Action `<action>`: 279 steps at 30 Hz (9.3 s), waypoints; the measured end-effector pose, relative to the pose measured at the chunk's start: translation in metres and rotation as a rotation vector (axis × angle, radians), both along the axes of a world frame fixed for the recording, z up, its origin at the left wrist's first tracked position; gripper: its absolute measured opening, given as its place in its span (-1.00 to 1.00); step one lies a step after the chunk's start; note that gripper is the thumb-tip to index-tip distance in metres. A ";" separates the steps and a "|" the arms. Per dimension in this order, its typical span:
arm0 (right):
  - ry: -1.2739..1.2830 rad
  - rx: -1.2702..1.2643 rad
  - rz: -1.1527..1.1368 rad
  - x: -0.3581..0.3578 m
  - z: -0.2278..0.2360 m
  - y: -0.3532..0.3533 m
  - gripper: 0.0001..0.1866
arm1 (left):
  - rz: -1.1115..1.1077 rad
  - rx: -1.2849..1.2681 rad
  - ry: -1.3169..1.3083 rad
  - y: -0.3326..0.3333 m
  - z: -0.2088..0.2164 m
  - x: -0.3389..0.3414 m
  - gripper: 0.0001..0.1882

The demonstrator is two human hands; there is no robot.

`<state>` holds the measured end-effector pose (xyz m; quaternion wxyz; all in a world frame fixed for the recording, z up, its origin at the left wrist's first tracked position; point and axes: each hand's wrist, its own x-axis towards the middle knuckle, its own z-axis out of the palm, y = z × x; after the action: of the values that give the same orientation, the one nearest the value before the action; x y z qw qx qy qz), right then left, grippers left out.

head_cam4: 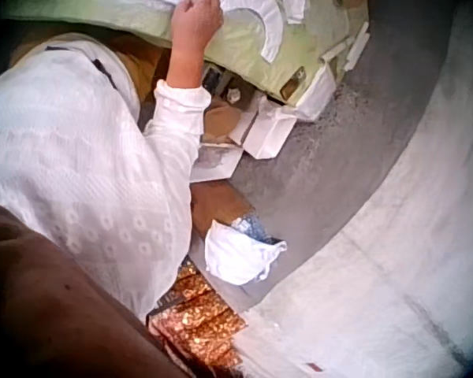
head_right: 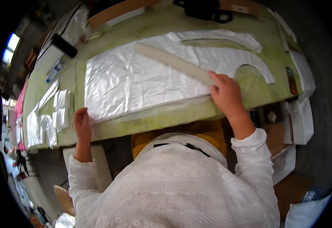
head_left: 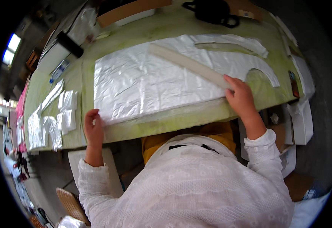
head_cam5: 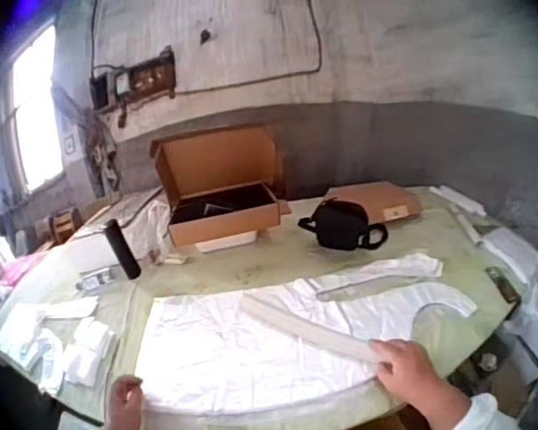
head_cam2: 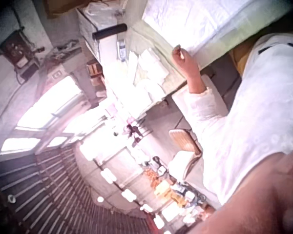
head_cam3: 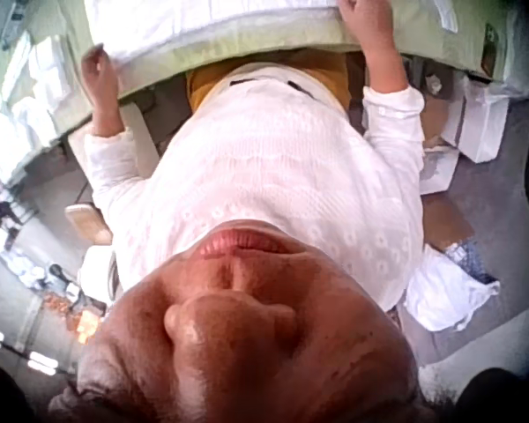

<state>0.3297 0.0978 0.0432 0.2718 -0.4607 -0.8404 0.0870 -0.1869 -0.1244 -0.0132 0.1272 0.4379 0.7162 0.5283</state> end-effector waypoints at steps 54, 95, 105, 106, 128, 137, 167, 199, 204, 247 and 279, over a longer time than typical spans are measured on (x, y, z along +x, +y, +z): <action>0.468 0.105 0.001 0.037 -0.039 -0.032 -0.78 | -0.878 -0.556 0.249 0.282 0.044 0.388 -0.69; 0.498 0.045 -0.010 0.035 -0.039 -0.033 -0.79 | -0.923 -0.575 -0.091 0.294 0.030 0.361 -0.66; 0.297 0.155 0.001 0.047 -0.030 0.021 -0.82 | -0.860 -0.603 -0.151 0.284 0.049 0.362 -0.76; 0.208 0.156 -0.008 0.050 -0.032 0.035 -0.82 | -0.855 -0.605 -0.135 0.284 0.052 0.363 -0.76; 0.232 0.433 -0.343 0.050 -0.054 0.112 -0.55 | -0.645 -0.333 -0.517 0.304 0.070 0.400 -0.33; 0.508 -0.285 -0.551 0.099 -0.035 0.137 -0.63 | -1.052 -0.556 0.179 0.269 0.058 0.389 -0.52; 0.494 -0.117 -0.160 0.048 -0.053 0.030 -0.80 | -0.867 -0.529 -0.110 0.289 0.046 0.386 -0.76; 0.148 0.132 -0.072 0.041 -0.066 0.101 -0.54 | -0.499 -0.415 -1.152 0.304 0.031 0.365 -0.80; -0.249 0.379 -0.341 0.069 -0.044 0.134 -0.36 | -0.592 -0.508 -0.883 0.295 0.036 0.364 -0.67; 1.130 -0.504 -0.106 0.061 -0.010 0.043 -0.74 | -0.315 0.007 -0.438 0.254 0.025 0.200 -0.40; 0.314 -0.023 0.323 -0.089 -0.003 -0.035 -0.65 | -0.530 -0.047 0.485 0.166 0.039 0.210 -0.52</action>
<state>0.2407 0.0628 0.0405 0.3765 -0.3040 -0.8496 0.2097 0.0232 0.0412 0.0262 0.0961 0.7182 0.5990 0.3409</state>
